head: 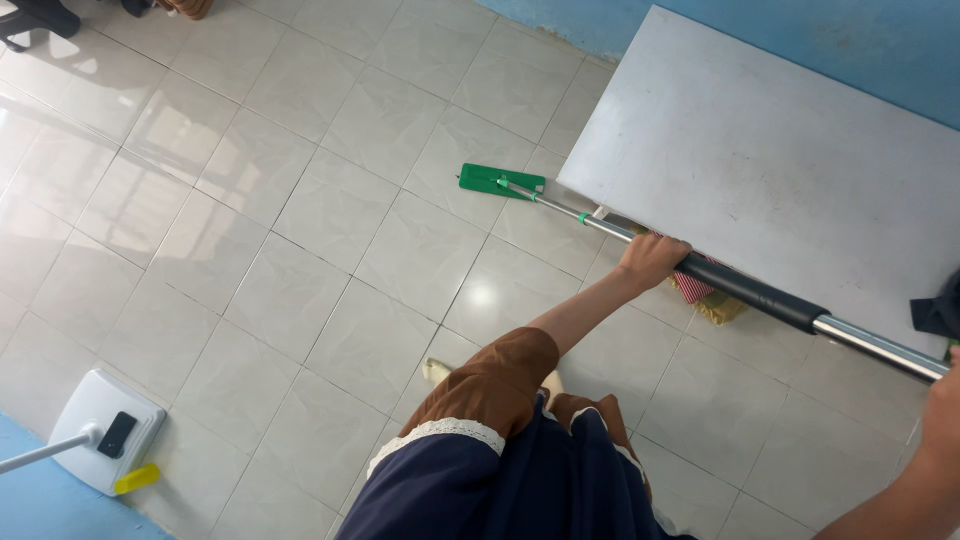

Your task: The person mops a tiled floor using a green flat mop with a long handle. They move the mop back and forth across the room, cleaning around a standing fan and a white container.

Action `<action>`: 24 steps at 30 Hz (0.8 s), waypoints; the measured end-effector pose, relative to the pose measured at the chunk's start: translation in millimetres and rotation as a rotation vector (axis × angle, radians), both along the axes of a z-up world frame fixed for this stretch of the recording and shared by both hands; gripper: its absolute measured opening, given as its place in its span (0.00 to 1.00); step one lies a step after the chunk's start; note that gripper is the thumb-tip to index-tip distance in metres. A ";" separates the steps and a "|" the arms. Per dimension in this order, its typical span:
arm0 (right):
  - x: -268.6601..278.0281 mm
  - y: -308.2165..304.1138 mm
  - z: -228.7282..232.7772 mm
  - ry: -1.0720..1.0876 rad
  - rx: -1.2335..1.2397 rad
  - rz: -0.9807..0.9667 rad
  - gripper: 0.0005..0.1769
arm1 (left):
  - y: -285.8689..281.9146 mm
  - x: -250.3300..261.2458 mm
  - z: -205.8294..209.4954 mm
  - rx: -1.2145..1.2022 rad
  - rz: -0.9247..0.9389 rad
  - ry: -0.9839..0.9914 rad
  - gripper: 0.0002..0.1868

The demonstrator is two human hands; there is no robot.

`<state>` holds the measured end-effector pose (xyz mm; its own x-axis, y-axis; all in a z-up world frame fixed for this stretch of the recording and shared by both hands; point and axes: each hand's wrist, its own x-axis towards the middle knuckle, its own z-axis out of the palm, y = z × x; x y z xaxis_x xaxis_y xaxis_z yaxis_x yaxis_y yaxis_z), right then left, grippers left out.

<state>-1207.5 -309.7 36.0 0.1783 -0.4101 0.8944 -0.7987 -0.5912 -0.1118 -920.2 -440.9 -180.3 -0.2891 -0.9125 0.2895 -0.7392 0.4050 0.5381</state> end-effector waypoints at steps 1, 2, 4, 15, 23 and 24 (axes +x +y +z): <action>3.0 -7.2 9.8 0.078 0.007 0.012 0.15 | -3.9 -1.0 -0.3 0.009 -0.002 -0.002 0.01; 7.8 -10.6 19.6 0.139 0.013 0.022 0.16 | -6.8 0.9 -1.3 0.018 -0.005 -0.003 0.02; 22.8 -21.8 47.0 0.261 0.015 0.050 0.18 | -16.6 7.1 3.3 0.027 0.000 -0.008 0.02; 176.6 -107.5 -19.4 0.139 0.043 0.180 0.24 | -77.8 188.6 -64.3 0.189 0.178 -0.177 0.03; 441.9 -214.1 -40.7 0.250 0.170 0.434 0.21 | -154.4 427.2 -97.5 0.294 0.460 0.025 0.26; 475.2 -223.6 -39.4 0.320 0.182 0.458 0.20 | -157.0 456.8 -90.5 0.351 0.495 0.014 0.30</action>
